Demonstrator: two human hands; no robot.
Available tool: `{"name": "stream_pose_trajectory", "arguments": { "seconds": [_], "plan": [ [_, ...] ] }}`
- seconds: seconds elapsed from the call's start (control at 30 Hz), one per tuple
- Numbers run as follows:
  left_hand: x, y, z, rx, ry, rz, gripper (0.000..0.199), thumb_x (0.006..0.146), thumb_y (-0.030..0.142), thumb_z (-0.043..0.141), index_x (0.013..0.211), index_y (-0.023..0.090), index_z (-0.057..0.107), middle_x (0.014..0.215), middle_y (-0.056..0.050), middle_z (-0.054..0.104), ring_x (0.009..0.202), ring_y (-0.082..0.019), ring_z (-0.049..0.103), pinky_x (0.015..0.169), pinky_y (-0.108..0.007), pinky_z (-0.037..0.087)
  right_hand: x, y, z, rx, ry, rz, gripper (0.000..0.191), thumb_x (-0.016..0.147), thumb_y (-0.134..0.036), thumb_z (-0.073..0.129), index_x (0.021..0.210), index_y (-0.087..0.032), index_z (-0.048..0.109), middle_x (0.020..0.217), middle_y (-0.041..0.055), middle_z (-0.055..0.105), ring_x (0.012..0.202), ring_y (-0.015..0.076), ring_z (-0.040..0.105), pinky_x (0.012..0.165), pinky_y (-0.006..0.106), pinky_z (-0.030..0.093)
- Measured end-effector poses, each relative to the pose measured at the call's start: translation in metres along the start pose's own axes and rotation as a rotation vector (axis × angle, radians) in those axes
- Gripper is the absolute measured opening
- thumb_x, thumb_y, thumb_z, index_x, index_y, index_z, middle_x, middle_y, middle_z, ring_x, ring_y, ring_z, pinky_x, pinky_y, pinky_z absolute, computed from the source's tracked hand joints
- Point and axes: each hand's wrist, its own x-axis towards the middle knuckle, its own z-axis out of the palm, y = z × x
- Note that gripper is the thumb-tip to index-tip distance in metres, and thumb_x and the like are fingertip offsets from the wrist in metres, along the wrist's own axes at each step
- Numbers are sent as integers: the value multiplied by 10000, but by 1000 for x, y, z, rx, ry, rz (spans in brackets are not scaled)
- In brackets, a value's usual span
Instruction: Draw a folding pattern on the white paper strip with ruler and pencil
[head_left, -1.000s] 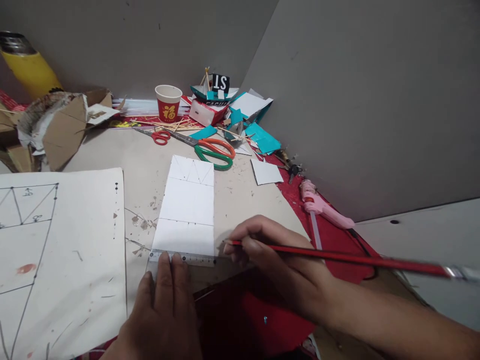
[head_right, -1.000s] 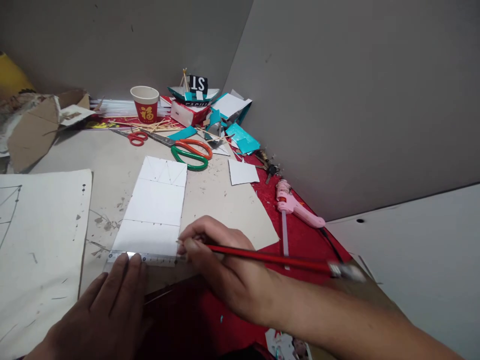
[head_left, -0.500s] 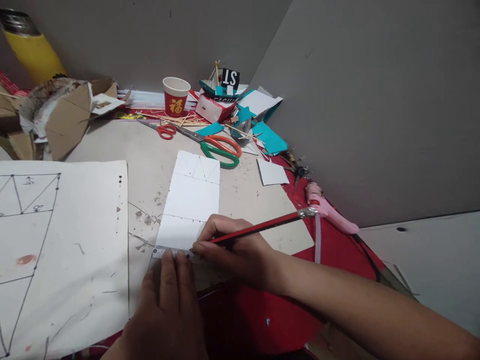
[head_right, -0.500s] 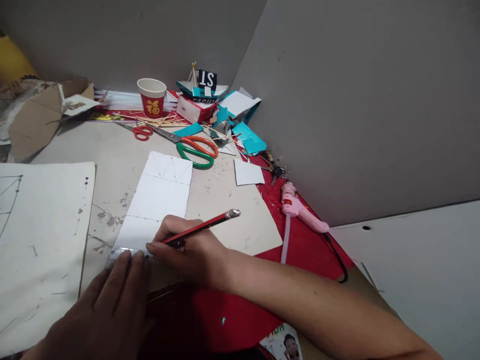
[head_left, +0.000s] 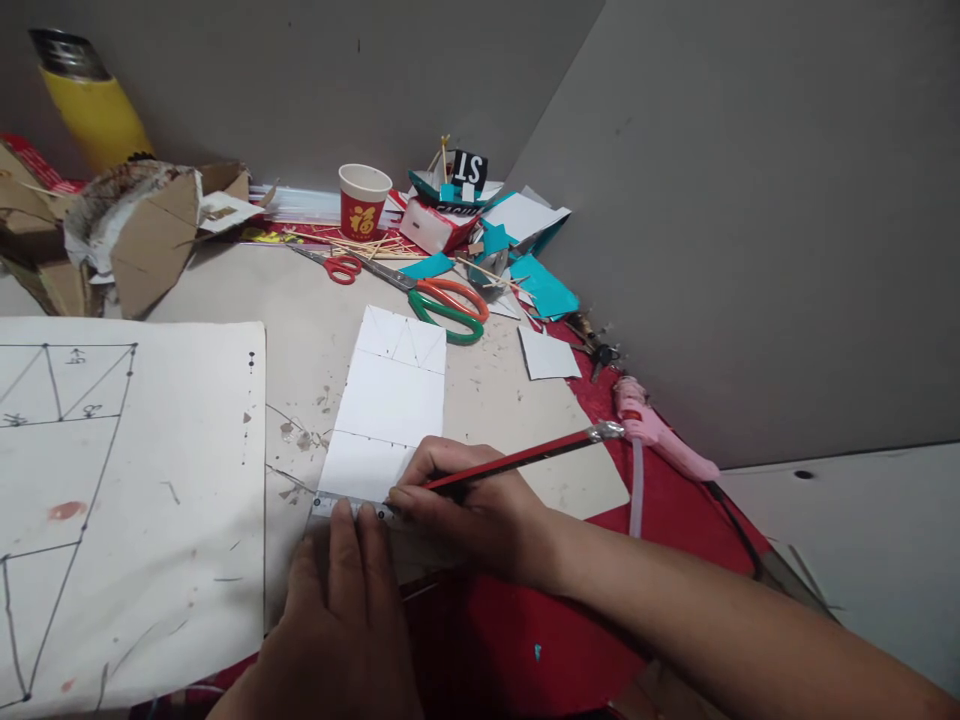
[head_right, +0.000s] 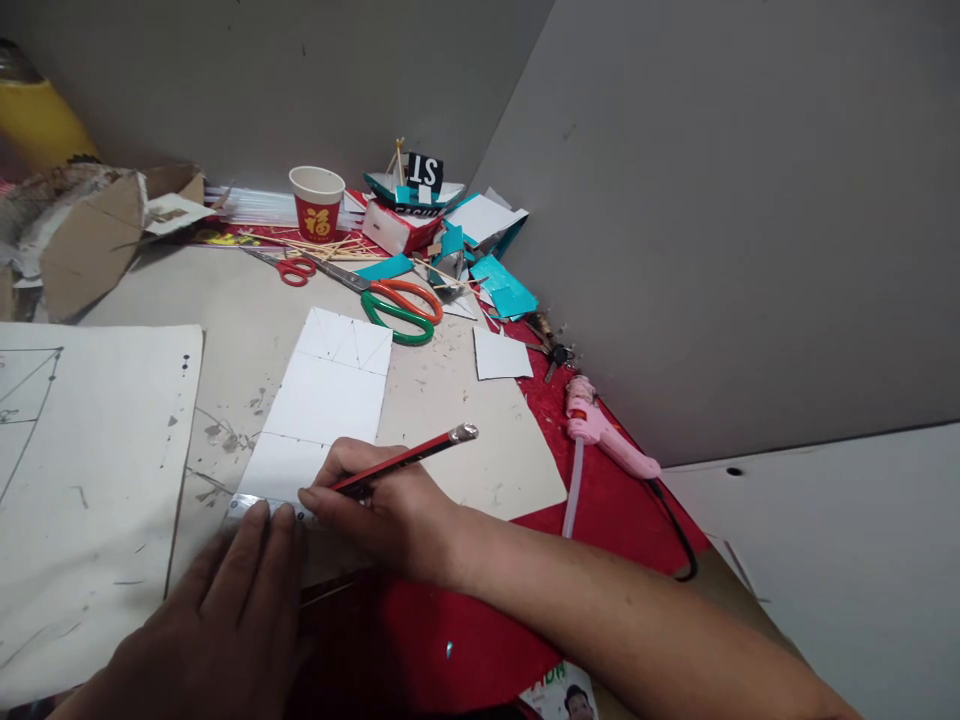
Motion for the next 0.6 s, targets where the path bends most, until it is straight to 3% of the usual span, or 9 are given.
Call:
{"name": "stream_pose_trajectory", "arguments": {
  "seconds": [0.4,0.6],
  "plan": [
    [-5,3,2,9,14,1,364,890,235,567,1121,12,739,1139,-280,731,1041,-456,702,816,-551,554,0,-1,1,-48,1,-22,158,926,-261,654,801,-174,610,691,-38,576,609,87,460,521,194,370],
    [-4,1,1,-12,4,5,351,897,217,555,1116,15,739,1133,-262,738,1023,-432,714,799,-521,567,0,0,2,-123,11,-93,165,936,-234,634,786,-169,613,705,-28,599,621,86,491,547,198,396]
  ]
}}
